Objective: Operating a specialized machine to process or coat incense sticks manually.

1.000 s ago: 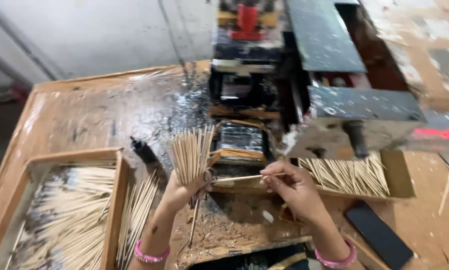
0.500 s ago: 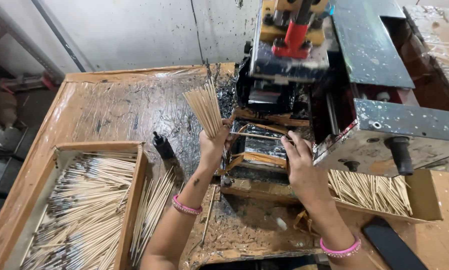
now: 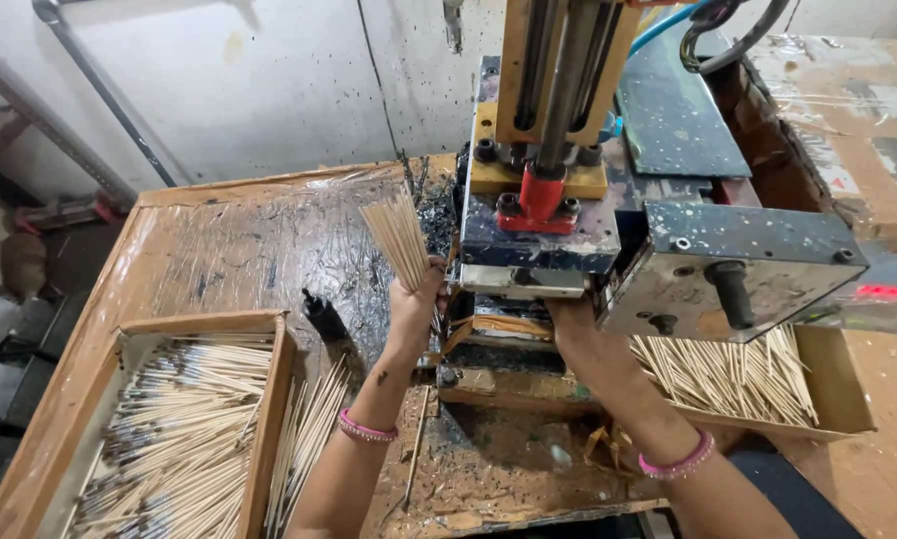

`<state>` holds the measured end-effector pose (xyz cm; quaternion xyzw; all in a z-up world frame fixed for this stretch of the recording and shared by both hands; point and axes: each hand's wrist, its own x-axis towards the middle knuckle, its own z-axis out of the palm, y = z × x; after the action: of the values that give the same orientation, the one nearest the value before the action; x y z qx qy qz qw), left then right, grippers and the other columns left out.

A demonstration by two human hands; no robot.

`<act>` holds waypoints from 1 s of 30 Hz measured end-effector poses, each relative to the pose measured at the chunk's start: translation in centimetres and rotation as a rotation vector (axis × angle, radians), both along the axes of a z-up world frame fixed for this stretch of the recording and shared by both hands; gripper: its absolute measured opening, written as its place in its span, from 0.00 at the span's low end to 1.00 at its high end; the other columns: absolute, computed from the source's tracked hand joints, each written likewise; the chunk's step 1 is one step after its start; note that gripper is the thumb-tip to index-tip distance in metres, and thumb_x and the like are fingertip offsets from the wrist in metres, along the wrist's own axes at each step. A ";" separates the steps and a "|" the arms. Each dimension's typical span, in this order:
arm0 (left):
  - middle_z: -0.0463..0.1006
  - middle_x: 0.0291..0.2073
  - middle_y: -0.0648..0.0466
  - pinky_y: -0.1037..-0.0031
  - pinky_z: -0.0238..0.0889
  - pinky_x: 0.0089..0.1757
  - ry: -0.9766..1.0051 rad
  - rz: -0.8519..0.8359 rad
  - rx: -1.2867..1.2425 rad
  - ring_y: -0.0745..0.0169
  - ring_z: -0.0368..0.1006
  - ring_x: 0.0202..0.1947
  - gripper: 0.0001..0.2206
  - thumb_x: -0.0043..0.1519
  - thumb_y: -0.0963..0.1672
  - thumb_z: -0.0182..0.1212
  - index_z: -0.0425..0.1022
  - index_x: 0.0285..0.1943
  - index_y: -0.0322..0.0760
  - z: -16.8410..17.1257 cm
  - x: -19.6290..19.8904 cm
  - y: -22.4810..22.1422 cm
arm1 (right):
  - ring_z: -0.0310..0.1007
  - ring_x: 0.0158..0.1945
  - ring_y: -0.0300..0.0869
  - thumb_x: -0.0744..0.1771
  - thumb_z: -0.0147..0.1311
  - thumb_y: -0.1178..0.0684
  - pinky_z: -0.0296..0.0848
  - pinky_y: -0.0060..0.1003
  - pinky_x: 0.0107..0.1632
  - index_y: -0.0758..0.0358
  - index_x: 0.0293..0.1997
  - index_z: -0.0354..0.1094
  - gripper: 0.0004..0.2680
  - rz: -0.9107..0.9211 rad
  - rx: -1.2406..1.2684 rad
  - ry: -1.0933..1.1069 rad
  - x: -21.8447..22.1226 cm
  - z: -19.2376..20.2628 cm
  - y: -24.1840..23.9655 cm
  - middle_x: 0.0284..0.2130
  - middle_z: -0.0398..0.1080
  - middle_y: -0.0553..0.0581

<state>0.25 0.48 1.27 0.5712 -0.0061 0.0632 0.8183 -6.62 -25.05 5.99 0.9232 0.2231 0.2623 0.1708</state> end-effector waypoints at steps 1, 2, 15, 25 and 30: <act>0.72 0.24 0.57 0.79 0.64 0.23 -0.013 -0.008 0.017 0.73 0.67 0.21 0.07 0.62 0.40 0.56 0.75 0.46 0.30 -0.6 -0.2 0.2 | 0.72 0.54 0.56 0.62 0.50 0.61 0.79 0.43 0.48 0.70 0.60 0.64 0.19 0.102 0.103 -0.047 -0.4 1.4 0.4 0.51 0.69 0.74; 0.72 0.24 0.58 0.79 0.64 0.23 -0.027 -0.016 0.033 0.73 0.67 0.21 0.06 0.62 0.40 0.57 0.74 0.45 0.31 -1.2 -0.3 0.4 | 0.72 0.53 0.57 0.62 0.51 0.57 0.79 0.43 0.47 0.73 0.59 0.64 0.19 0.202 0.206 -0.093 -0.7 2.7 0.8 0.51 0.69 0.76; 0.78 0.36 0.49 0.79 0.67 0.32 0.145 -0.071 -0.150 0.66 0.71 0.32 0.10 0.64 0.39 0.55 0.75 0.54 0.34 -23.1 -17.1 13.1 | 0.76 0.38 0.43 0.70 0.56 0.58 0.77 0.41 0.42 0.52 0.56 0.74 0.10 -0.431 1.034 0.047 -10.2 -6.6 -10.5 0.47 0.74 0.55; 0.83 0.26 0.55 0.82 0.67 0.18 -0.220 -0.421 0.694 0.73 0.73 0.17 0.04 0.64 0.42 0.63 0.83 0.39 0.38 -7.8 -14.1 2.3 | 0.70 0.28 0.34 0.67 0.59 0.51 0.69 0.27 0.30 0.63 0.53 0.75 0.12 0.143 1.705 0.802 -9.8 -7.0 -2.6 0.30 0.75 0.52; 0.84 0.29 0.53 0.81 0.75 0.23 -0.124 -0.416 0.281 0.71 0.79 0.23 0.06 0.61 0.41 0.62 0.79 0.43 0.33 -3.2 -10.3 5.8 | 0.70 0.30 0.33 0.69 0.58 0.57 0.71 0.24 0.32 0.64 0.48 0.77 0.06 0.395 1.691 0.804 -6.3 -2.9 -1.3 0.31 0.75 0.53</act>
<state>-10.00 6.28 -1.97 0.6606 -0.1825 -0.0731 0.7245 -12.93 -26.36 3.11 0.7076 0.1534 0.0240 -0.6893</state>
